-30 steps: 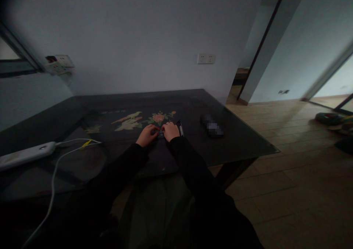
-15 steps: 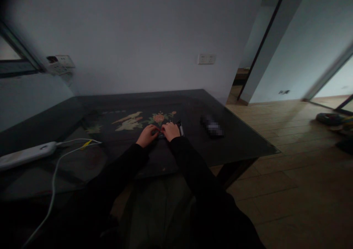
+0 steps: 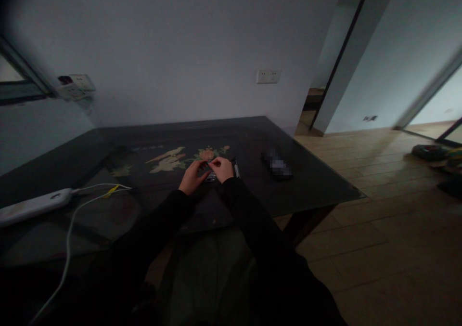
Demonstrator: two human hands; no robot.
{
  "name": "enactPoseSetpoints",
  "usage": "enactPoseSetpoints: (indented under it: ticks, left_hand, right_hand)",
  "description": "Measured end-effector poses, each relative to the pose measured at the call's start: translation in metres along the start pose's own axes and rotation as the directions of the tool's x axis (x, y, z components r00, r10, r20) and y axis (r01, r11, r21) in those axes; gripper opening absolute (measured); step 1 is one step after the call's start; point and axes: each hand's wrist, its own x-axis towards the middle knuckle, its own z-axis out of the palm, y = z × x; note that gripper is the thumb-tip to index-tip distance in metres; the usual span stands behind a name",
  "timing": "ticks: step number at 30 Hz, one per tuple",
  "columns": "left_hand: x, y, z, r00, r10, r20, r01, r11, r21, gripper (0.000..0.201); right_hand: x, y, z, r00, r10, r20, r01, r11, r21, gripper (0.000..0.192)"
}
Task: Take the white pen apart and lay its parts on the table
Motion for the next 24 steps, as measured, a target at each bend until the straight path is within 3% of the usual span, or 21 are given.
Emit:
enactPoseSetpoints:
  ticks: [6, 13, 20, 24]
  left_hand:
    - [-0.002, 0.006, -0.002, 0.999, 0.003, -0.033, -0.002, 0.999, 0.032, 0.041]
    - [-0.002, 0.011, -0.003, 0.997, -0.04, -0.069, 0.041, 0.999, 0.007, 0.043]
    - [-0.001, 0.015, -0.005, 0.986, -0.14, -0.088, 0.125, 0.981, -0.15, 0.034]
    - [0.002, 0.013, -0.008, 0.977, -0.214, -0.006, 0.2, 0.922, -0.33, 0.035]
  right_hand:
    - [0.001, 0.008, 0.007, 0.995, 0.096, -0.021, -0.088, 0.964, 0.252, 0.016]
    - [-0.001, 0.008, 0.009, 0.99, 0.143, 0.006, -0.134, 0.911, 0.39, 0.018]
    - [-0.004, 0.006, 0.007, 0.994, 0.105, 0.005, -0.097, 0.898, 0.429, 0.021]
    - [-0.002, 0.003, 0.002, 0.997, 0.065, -0.045, -0.04, 0.903, 0.428, 0.026]
